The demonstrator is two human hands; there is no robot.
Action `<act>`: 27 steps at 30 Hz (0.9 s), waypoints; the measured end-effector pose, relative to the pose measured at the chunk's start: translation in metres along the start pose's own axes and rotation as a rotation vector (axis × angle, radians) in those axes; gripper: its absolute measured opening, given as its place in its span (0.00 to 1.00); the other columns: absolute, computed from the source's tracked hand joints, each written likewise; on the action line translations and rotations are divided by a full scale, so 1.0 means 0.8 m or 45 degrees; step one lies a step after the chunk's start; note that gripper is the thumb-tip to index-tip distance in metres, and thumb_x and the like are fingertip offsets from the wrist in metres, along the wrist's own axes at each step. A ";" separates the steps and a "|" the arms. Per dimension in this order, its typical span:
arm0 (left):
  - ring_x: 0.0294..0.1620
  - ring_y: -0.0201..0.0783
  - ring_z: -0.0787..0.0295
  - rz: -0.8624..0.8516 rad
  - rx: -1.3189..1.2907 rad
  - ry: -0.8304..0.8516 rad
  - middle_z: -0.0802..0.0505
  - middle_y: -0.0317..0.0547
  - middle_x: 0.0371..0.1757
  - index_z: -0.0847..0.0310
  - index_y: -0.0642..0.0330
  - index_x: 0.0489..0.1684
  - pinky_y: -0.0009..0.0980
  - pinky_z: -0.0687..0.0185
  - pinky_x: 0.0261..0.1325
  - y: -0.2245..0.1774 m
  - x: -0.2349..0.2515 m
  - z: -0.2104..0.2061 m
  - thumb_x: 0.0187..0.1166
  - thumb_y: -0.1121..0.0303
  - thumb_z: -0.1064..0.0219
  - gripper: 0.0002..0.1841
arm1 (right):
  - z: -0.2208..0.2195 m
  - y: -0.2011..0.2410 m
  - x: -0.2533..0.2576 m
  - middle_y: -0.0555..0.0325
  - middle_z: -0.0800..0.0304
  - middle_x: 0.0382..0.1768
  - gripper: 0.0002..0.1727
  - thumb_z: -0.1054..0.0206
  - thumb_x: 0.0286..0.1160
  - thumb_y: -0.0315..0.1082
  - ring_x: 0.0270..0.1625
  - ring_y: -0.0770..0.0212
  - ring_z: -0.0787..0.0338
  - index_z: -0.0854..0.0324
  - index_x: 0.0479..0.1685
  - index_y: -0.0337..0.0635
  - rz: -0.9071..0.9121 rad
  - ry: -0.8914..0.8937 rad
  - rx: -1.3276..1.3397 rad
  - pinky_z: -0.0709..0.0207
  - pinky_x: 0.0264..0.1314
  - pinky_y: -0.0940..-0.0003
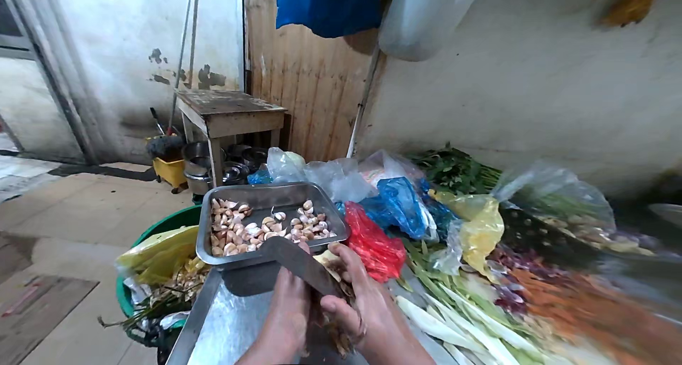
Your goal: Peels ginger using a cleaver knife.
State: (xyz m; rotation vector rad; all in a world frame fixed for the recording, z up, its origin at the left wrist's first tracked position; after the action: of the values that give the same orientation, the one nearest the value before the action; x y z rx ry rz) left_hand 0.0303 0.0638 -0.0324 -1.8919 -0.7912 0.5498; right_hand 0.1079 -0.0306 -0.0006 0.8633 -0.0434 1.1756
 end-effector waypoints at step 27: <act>0.09 0.32 0.25 0.650 -0.477 0.238 0.14 0.46 0.25 0.25 0.59 0.40 0.23 0.30 0.08 0.043 0.003 -0.021 0.94 0.43 0.66 0.31 | 0.014 -0.032 0.002 0.71 0.16 0.30 0.64 0.54 0.63 0.86 0.22 0.76 0.22 0.32 0.78 0.30 -0.153 0.033 1.014 0.26 0.19 0.80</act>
State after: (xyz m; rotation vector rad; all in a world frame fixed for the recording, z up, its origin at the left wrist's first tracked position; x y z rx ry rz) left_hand 0.0529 0.0445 -0.0567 -2.4738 -0.2924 0.5457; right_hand 0.1340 -0.0388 -0.0068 1.5198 0.5235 1.0892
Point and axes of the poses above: each hand's wrist, its own x-axis towards the middle knuckle, its own z-axis out of the back of the hand, y = z × x, the point moved 9 cm from there along x, towards the middle knuckle
